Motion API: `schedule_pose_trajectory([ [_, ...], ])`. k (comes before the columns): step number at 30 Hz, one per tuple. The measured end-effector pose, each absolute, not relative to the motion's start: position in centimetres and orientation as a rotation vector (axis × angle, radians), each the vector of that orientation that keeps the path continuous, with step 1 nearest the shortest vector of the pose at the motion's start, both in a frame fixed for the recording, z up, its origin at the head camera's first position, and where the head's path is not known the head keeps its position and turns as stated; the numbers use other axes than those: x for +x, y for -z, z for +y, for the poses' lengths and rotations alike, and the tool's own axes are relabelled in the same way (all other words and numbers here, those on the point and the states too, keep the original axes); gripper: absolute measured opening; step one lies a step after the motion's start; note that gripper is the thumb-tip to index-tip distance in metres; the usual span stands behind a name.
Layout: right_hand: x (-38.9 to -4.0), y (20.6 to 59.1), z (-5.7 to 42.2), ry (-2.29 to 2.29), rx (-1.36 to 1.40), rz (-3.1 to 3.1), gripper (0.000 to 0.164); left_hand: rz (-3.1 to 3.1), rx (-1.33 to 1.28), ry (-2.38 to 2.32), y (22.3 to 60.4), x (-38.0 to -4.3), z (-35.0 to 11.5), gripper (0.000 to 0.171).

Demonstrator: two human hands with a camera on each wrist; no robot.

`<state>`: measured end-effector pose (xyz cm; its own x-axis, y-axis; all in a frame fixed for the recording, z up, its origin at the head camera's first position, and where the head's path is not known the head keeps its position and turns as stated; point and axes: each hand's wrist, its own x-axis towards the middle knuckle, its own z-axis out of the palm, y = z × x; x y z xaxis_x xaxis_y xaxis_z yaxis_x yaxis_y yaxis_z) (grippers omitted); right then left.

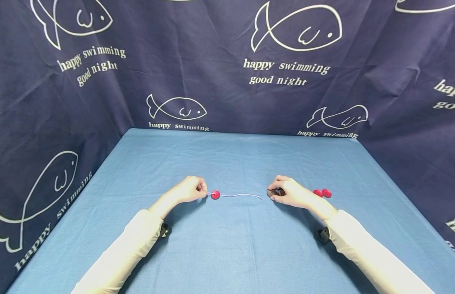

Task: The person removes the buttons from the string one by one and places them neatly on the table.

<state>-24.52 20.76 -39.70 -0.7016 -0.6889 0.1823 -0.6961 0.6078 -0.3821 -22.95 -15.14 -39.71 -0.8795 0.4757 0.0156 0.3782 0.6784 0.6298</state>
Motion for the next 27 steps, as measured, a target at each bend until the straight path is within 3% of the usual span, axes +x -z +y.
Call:
schedule_pose_trajectory([
  [27, -24.13, 39.36, 20.74, -0.656, 1.142, -2.853, 0.022, 2.751, 0.716, -0.975, 39.62, -22.84, -15.22, 0.005],
])
